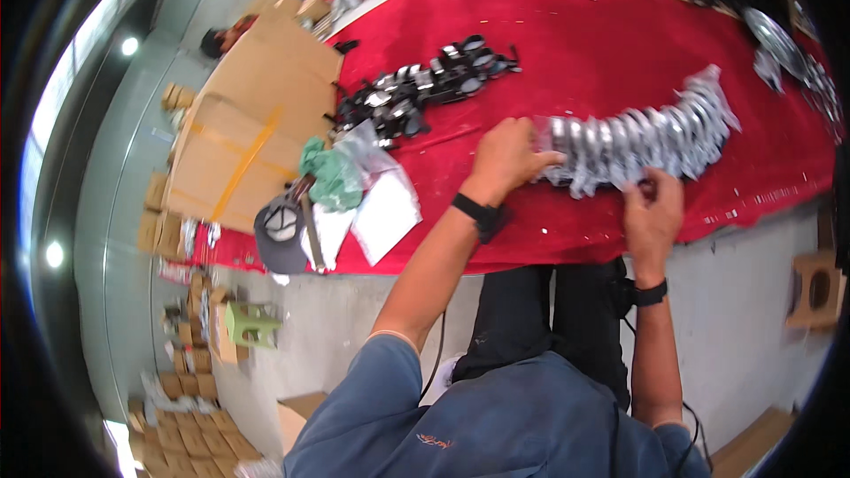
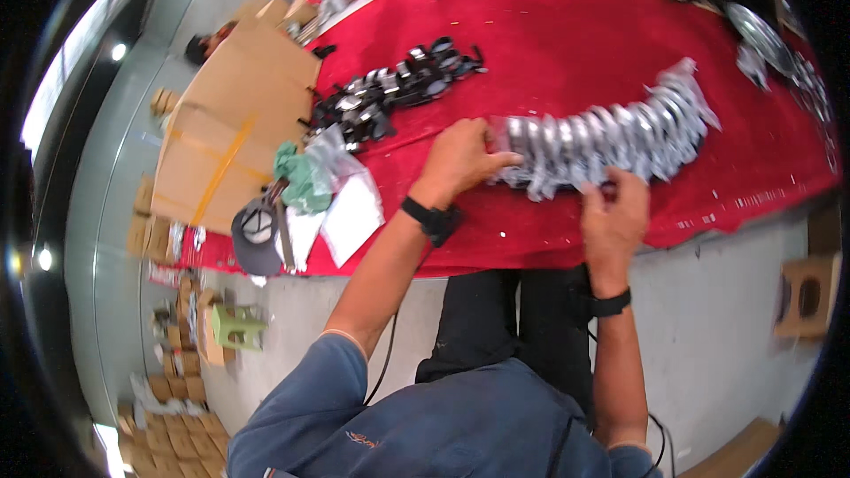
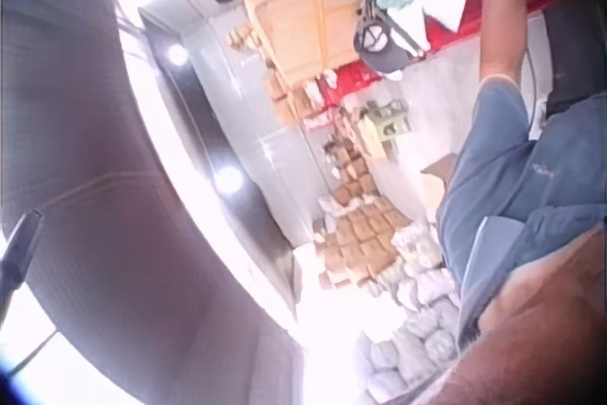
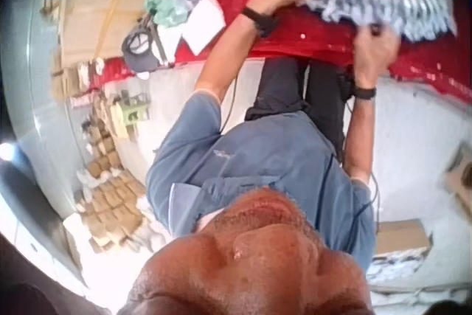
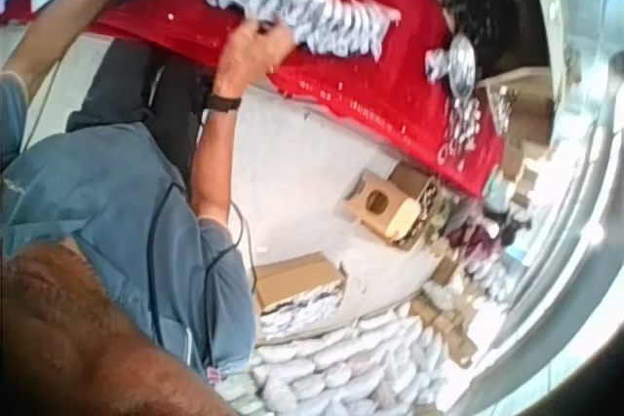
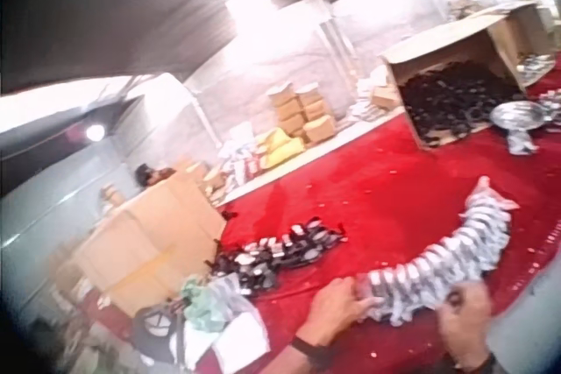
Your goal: Manually bagging small metal or plastic industrial components at a production table.
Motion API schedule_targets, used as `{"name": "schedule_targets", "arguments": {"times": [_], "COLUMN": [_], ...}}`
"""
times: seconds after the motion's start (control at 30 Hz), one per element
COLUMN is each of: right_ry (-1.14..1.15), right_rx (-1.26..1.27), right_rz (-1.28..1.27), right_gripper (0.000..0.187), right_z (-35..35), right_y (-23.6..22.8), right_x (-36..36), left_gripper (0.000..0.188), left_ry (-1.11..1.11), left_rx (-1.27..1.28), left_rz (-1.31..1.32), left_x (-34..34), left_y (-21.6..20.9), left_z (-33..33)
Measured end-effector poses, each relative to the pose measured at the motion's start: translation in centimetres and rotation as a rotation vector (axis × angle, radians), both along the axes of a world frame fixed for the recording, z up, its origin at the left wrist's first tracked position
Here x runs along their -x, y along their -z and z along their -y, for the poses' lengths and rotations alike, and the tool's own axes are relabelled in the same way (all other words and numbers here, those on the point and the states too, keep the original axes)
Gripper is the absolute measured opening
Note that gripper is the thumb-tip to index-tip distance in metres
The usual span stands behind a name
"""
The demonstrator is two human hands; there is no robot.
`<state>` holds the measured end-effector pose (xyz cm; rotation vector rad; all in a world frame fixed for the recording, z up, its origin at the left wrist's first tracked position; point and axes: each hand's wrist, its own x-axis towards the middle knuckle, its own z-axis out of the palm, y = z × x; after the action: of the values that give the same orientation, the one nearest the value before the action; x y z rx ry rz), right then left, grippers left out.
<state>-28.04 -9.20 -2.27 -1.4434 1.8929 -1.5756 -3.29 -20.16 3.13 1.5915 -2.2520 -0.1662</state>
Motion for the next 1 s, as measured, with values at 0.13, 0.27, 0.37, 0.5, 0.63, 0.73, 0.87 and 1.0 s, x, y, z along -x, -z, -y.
{"name": "schedule_targets", "arguments": {"times": [0.13,0.27,0.37,0.5,0.63,0.73,0.87,1.0], "right_ry": [0.211,-0.005,0.010,0.058,-0.011,0.014,-0.268,-0.197], "right_rx": [0.144,-0.122,-0.078,-0.108,-0.070,0.068,-0.003,0.090], "right_rz": [-0.445,-0.740,-0.778,-0.823,-0.729,-0.625,-0.044,-0.335], "right_gripper": [0.085,0.105,0.103,0.100,0.090,0.066,0.034,0.019], "right_z": [2.7,5.4,6.2,8.0,6.8,2.4,-1.1,-0.8], "right_y": [-1.1,1.8,3.2,3.9,2.6,1.0,3.6,5.6], "right_x": [4.3,4.9,4.2,4.3,4.9,2.9,0.5,-1.4], "left_gripper": [0.070,0.068,0.065,0.064,0.063,0.043,0.021,0.020], "left_ry": [-0.047,-0.050,-0.044,-0.091,-0.037,-0.189,-0.378,-0.447], "left_rx": [-0.108,0.061,0.074,0.066,-0.036,0.232,0.265,0.224], "left_rz": [-0.249,-0.311,-0.355,-0.376,-0.324,-0.233,0.140,0.300], "left_x": [3.3,4.6,5.0,5.4,2.3,-5.9,-19.7,-28.0], "left_y": [2.2,5.3,5.7,5.8,3.5,3.2,3.8,5.3], "left_z": [-1.2,-1.4,-1.3,0.0,-0.4,-0.5,2.0,3.0]}}
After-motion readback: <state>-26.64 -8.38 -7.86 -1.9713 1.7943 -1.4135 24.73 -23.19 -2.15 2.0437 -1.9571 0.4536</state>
